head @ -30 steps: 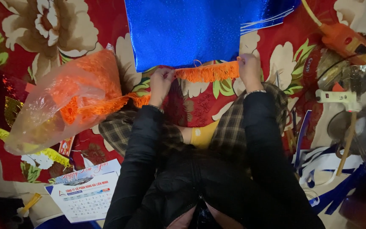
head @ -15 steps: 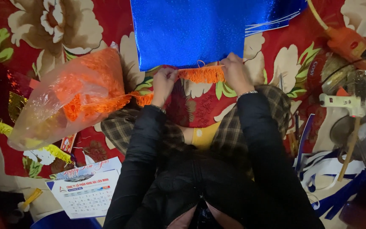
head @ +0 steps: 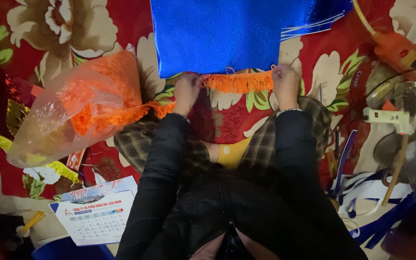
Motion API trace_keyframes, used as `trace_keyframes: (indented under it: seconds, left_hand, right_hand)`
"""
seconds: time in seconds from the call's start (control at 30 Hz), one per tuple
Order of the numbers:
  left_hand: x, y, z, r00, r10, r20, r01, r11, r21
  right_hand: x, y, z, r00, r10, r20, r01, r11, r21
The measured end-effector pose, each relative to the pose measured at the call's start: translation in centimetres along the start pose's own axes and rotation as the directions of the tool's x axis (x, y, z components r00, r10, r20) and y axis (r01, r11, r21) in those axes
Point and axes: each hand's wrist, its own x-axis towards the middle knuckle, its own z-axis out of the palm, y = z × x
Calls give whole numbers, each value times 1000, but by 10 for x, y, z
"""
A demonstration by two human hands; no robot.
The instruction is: The person is sitting on the floor, pulling orange decorative fringe from a plastic bag, straightening it out, and cutting it into specific lengths using scissors.
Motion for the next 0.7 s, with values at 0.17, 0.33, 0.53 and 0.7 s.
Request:
trace_keyframes:
  seconds: [0.17,0.33,0.53,0.7]
  left_hand:
    - [4,-4,-3,999,25,38,-26,999,45]
    - [4,-18,-24,993,43,114,-45,999,15]
    - [-16,-14,-91,919,101,381,-105,994,-10]
    - [-40,2,-153,679,-56,732,295,934,-202]
  right_hand:
    - [-8,-29,-7,999,-20,43,20,1000,1]
    - [-4,-28,-4,996,-69,55,70,997,-19]
    - [-3,-29,-5,997,-63,45,61,998,30]
    - [-1,-31,-8,995,-6,96,4,1000,22]
